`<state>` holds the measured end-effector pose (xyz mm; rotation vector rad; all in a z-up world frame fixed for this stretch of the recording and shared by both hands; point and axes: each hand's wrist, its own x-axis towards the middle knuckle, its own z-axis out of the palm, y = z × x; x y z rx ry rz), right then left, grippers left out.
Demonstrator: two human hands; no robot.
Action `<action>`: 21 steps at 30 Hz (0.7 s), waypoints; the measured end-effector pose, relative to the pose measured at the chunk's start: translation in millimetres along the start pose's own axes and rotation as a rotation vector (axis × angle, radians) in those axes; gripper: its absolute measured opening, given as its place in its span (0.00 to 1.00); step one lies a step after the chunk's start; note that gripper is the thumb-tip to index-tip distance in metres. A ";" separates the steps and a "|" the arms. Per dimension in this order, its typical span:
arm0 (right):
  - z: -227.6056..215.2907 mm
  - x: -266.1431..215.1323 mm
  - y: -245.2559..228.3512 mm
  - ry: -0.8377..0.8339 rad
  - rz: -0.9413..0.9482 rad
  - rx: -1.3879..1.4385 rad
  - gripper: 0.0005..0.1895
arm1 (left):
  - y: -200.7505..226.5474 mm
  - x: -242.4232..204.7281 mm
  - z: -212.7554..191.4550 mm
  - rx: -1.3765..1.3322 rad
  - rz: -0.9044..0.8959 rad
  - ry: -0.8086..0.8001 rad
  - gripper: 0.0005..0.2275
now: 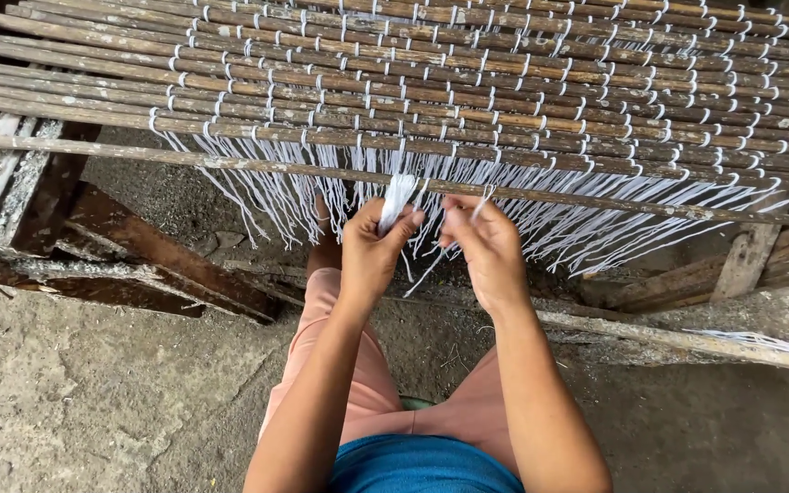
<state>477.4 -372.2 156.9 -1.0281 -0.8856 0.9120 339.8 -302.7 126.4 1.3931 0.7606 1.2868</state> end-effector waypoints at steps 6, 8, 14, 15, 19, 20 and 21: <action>21.2 4.8 -20.1 -0.021 0.141 0.154 0.10 | 18.9 -7.8 -10.9 -0.090 -0.022 -0.003 0.14; 5.9 9.8 -4.8 0.005 0.169 0.213 0.08 | -2.6 -6.6 -38.4 0.083 -0.106 -0.022 0.13; -112.5 -5.7 -21.8 0.038 0.303 0.475 0.11 | -34.7 -5.2 -32.9 0.114 0.083 0.047 0.05; -139.3 -6.2 -15.1 -0.044 0.375 0.541 0.12 | -35.6 -5.2 -35.2 0.067 0.094 0.064 0.07; -188.7 -26.4 -63.2 0.010 0.252 0.371 0.12 | -35.2 -2.7 -36.6 0.010 0.126 0.001 0.06; -200.4 -30.2 -68.0 0.079 0.237 0.374 0.10 | -35.5 -3.1 -38.1 0.034 0.129 -0.004 0.07; -211.1 -33.0 -72.1 0.143 0.224 0.379 0.08 | -35.2 -3.5 -41.1 0.060 0.134 -0.005 0.09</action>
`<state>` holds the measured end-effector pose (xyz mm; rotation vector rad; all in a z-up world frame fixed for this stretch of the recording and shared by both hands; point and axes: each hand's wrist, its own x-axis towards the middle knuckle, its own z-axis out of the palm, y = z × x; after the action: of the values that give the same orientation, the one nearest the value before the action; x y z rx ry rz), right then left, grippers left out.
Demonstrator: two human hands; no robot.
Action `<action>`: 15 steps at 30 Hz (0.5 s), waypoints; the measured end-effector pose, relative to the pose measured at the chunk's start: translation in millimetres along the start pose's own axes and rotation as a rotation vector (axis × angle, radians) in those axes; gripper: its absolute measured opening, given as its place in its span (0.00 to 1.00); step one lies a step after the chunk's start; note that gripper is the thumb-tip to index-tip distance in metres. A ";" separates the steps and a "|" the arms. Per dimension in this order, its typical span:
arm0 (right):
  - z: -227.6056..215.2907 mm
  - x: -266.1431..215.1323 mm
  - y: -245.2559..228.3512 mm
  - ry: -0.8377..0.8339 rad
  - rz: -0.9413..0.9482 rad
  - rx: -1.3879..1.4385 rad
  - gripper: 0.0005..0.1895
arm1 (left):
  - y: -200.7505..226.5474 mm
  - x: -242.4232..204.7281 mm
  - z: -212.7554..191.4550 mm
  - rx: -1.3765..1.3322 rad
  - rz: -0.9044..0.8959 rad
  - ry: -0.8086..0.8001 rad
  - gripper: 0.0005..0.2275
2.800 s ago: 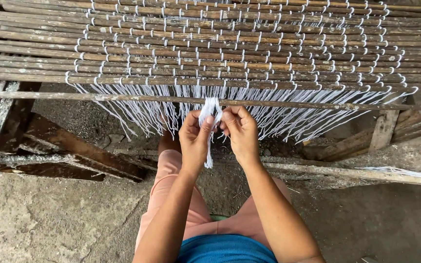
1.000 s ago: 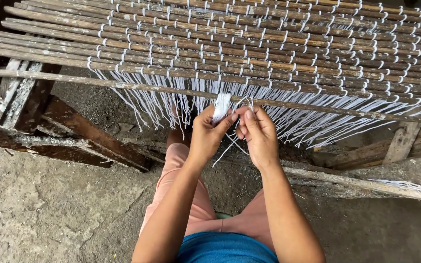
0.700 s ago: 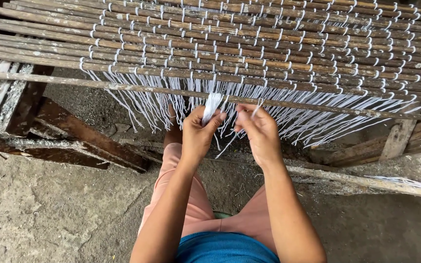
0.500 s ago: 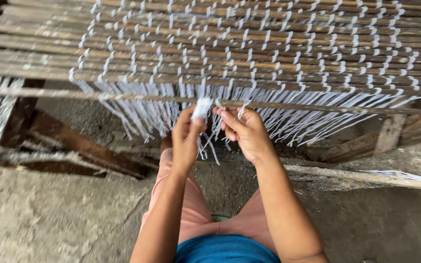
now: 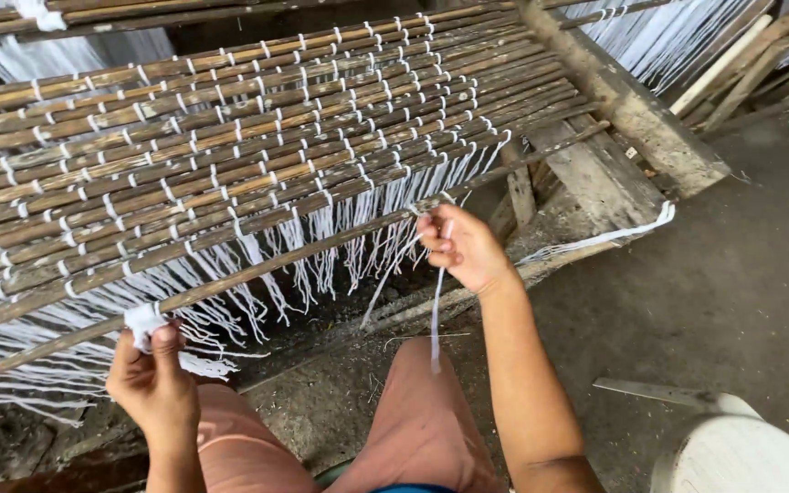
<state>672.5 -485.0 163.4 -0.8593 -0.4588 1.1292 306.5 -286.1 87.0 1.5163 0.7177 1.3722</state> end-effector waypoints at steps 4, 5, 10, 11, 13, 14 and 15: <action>-23.1 -7.8 -24.3 0.053 -0.067 -0.064 0.13 | -2.9 -1.9 -5.5 0.039 0.020 0.015 0.10; -25.0 -9.5 -30.5 0.106 -0.080 -0.087 0.12 | -1.9 -2.3 -6.5 0.035 0.016 0.008 0.11; -41.6 -9.9 -48.6 0.222 -0.124 -0.016 0.13 | -1.0 -2.5 -6.4 0.046 0.008 0.015 0.11; -45.9 -7.4 -49.3 0.233 -0.122 0.001 0.14 | -3.8 -2.3 -7.1 0.051 0.012 0.016 0.10; -51.2 -2.5 -49.3 0.243 -0.116 0.021 0.14 | -6.8 -2.9 -7.6 0.061 0.013 0.019 0.09; -52.1 0.6 -49.3 0.276 -0.117 0.052 0.14 | -7.5 -2.9 -7.0 0.048 0.016 0.025 0.10; -52.7 3.9 -49.1 0.308 -0.119 0.083 0.16 | -8.2 -2.8 -6.7 0.035 0.019 0.032 0.10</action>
<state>740.4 -508.6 169.8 -0.9027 -0.2035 0.8821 300.8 -283.8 78.0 1.5349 0.7532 1.4074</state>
